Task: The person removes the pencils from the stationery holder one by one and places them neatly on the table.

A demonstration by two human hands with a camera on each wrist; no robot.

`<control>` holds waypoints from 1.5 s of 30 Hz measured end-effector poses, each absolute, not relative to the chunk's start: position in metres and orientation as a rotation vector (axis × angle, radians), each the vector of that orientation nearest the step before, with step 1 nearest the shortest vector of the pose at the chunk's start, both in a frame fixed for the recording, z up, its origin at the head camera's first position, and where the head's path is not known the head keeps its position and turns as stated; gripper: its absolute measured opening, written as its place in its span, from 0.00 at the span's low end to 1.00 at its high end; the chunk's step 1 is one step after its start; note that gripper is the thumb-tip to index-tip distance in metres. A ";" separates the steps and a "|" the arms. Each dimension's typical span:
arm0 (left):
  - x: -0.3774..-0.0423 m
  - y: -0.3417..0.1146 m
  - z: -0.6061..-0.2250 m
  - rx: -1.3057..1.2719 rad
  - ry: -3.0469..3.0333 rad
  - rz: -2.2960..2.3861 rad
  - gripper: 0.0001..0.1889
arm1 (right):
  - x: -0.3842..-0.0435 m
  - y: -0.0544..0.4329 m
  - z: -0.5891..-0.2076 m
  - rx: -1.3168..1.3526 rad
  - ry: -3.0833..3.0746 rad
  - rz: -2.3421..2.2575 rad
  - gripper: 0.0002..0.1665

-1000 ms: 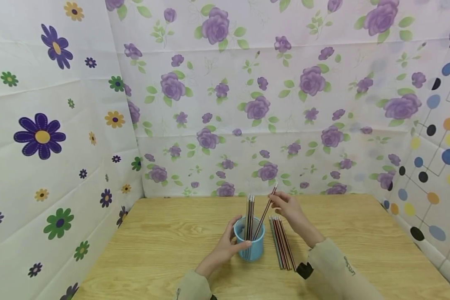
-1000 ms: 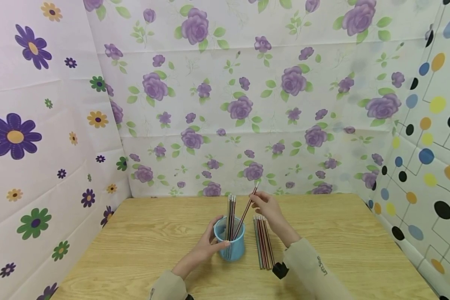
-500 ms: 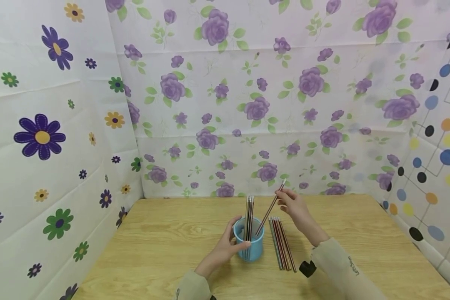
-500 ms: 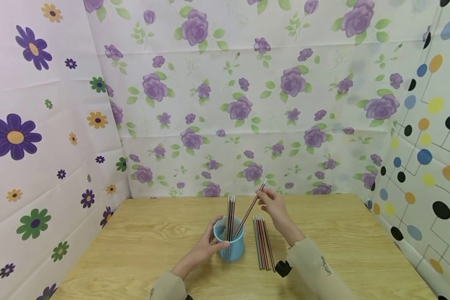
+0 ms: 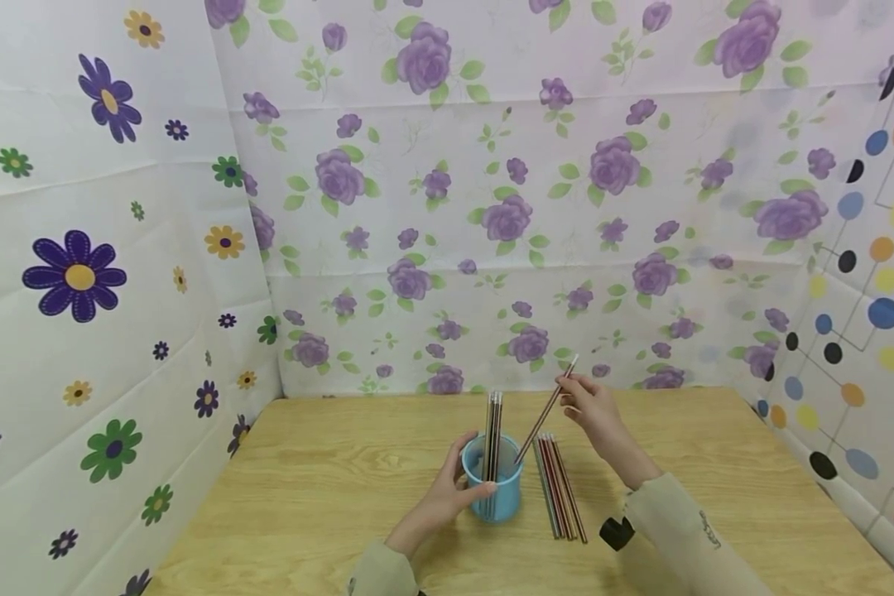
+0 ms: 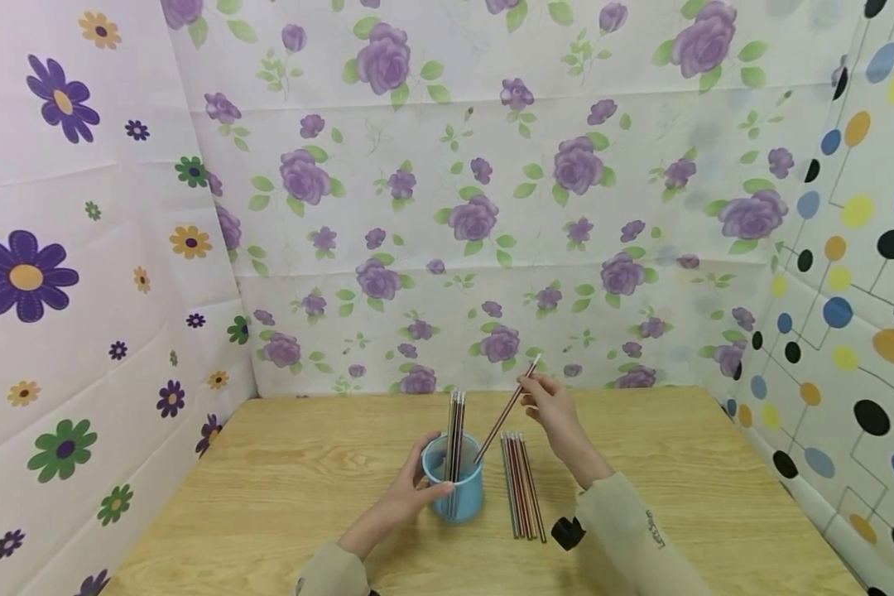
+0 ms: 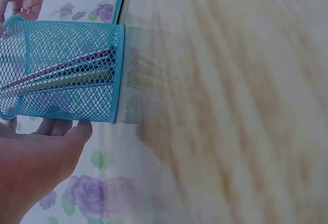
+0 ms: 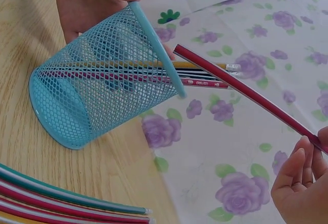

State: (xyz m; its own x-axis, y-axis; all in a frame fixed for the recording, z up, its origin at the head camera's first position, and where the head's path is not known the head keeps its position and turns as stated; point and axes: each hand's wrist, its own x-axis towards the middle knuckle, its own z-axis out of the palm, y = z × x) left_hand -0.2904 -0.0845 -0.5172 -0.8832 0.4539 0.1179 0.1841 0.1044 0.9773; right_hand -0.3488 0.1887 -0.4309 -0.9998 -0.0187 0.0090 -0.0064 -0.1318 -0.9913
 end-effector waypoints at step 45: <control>-0.292 -0.085 -0.520 0.653 2.170 1.862 0.43 | -0.351 0.211 -0.476 0.026 2.195 -2.155 0.12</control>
